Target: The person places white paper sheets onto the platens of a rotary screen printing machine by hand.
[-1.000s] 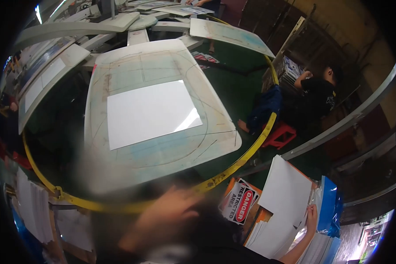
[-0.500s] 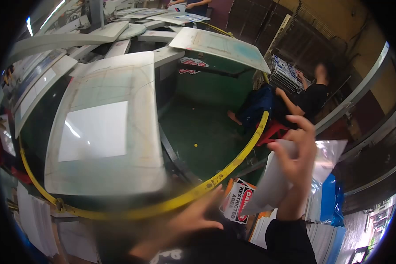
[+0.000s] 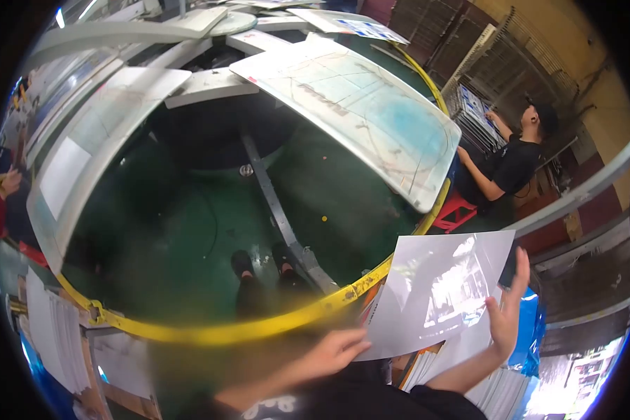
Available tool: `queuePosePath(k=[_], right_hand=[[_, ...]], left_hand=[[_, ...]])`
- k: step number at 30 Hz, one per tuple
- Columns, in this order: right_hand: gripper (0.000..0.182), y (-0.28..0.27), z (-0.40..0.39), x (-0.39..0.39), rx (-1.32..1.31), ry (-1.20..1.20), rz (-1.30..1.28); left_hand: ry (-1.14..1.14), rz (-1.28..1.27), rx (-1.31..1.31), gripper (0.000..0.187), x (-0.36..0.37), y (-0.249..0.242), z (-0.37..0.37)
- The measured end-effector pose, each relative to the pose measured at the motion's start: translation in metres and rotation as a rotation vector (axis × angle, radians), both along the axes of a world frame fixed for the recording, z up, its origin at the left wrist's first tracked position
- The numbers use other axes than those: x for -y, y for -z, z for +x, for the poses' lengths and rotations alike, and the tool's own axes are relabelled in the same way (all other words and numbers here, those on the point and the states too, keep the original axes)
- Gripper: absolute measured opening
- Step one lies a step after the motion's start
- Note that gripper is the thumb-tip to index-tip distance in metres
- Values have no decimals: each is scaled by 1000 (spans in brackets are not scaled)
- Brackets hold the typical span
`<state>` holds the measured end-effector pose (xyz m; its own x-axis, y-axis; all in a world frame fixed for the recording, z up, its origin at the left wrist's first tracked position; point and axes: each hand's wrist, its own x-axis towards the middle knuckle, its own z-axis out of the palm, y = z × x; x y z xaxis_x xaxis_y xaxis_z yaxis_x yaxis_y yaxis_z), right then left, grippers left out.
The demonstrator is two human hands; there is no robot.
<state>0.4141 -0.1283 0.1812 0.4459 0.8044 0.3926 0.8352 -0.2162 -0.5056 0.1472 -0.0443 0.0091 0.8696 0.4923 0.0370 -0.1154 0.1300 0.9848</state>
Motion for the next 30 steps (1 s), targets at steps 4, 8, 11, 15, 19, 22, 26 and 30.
queuePosePath(k=[4,8,11,15,19,22,26,30], right_hand=[[93,42,40,65,-176,324,-172],[78,64,64,45,-553,87,-127],[68,76,53,-11,-461,111,-63],[57,113,26,-111,-267,-179,167],[61,130,-30,-198,-96,-240,80],[70,129,-40,-249,-51,-297,-19],[80,145,-69,-291,59,-340,-70],[81,152,-87,-308,65,-302,-43]], left_hand=[[0,-65,-78,19,-23,-18,-12],[-39,-63,-169,29,-55,-30,-25],[-395,-142,-223,29,-71,-44,-38],[-812,-232,16,40,-103,-20,-71],[-813,375,-534,55,-165,-31,-146],[-753,763,-712,69,-217,-14,-170],[-645,954,-940,81,-257,3,-207],[-665,941,-1088,86,-275,9,-220]])
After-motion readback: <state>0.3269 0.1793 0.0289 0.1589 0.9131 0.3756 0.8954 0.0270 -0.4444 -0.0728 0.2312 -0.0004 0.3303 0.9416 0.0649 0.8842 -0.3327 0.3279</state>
